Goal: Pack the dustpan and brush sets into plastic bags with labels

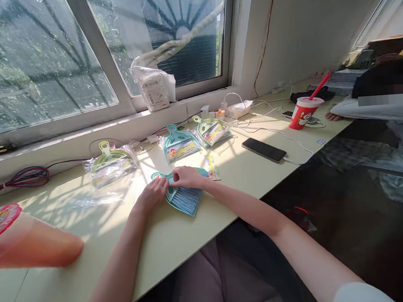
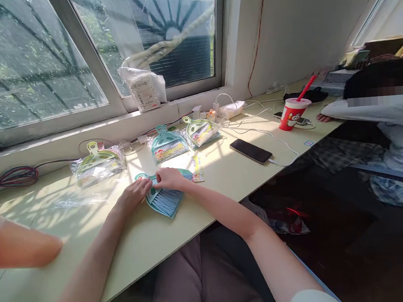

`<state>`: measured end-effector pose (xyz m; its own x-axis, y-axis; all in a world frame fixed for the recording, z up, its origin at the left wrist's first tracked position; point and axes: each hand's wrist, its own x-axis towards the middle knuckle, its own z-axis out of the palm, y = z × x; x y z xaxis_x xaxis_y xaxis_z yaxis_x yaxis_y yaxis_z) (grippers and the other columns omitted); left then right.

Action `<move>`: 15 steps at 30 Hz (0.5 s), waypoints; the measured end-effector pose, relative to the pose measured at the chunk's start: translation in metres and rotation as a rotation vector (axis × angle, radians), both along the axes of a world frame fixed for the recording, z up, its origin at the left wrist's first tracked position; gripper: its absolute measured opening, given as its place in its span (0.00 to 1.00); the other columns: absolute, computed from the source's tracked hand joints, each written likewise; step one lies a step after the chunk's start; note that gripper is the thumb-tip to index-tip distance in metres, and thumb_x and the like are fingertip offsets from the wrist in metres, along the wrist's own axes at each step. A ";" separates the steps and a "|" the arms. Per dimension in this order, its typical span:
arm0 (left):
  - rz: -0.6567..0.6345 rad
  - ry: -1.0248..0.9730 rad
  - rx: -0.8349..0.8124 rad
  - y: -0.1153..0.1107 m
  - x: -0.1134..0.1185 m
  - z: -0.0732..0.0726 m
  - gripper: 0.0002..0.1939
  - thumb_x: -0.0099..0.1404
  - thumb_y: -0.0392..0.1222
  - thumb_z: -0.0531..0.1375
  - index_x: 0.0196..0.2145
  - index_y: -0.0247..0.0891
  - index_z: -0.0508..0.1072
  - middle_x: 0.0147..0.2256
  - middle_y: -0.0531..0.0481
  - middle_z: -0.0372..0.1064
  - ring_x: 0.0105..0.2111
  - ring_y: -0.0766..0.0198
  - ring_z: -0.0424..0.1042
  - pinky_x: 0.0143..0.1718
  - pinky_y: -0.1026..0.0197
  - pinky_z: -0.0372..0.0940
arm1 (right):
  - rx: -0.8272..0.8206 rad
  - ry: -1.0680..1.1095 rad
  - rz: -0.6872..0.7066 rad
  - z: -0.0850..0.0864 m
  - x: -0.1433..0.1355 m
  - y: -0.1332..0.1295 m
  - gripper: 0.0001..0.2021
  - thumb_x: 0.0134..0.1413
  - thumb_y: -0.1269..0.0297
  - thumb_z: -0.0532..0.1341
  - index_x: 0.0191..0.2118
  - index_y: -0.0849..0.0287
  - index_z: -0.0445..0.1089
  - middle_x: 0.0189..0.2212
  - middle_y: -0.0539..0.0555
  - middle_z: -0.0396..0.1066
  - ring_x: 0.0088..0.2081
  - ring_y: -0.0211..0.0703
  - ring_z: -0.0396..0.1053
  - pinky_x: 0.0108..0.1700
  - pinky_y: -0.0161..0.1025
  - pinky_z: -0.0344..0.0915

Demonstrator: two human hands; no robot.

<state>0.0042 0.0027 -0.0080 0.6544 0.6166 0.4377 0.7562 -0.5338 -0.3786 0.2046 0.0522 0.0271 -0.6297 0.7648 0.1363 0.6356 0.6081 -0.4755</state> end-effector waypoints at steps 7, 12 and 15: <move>0.160 -0.863 -0.026 -0.001 0.014 0.014 0.19 0.66 0.36 0.54 0.55 0.39 0.69 0.55 0.37 0.68 0.55 0.49 0.69 0.60 0.43 0.60 | 0.070 0.195 -0.131 0.006 0.005 0.005 0.12 0.54 0.56 0.68 0.31 0.58 0.70 0.34 0.49 0.74 0.36 0.38 0.69 0.33 0.34 0.56; 0.126 -1.690 -0.761 -0.003 0.035 0.021 0.30 0.63 0.59 0.58 0.56 0.40 0.67 0.45 0.42 0.75 0.42 0.51 0.76 0.44 0.50 0.70 | 0.152 0.354 -0.277 0.008 0.005 0.001 0.12 0.58 0.55 0.66 0.33 0.57 0.70 0.38 0.50 0.75 0.40 0.40 0.71 0.39 0.34 0.59; 0.167 -1.726 -0.991 -0.005 0.045 0.020 0.29 0.52 0.59 0.67 0.46 0.37 0.73 0.36 0.46 0.76 0.37 0.52 0.76 0.34 0.57 0.70 | 0.145 0.309 -0.260 0.006 0.004 0.003 0.12 0.61 0.53 0.65 0.34 0.57 0.71 0.39 0.50 0.76 0.41 0.40 0.72 0.40 0.34 0.60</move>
<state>0.0492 -0.0020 0.0124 -0.0866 0.9954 -0.0419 -0.0126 0.0410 0.9991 0.2085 0.0552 0.0335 -0.3312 0.8514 0.4067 0.6174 0.5215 -0.5890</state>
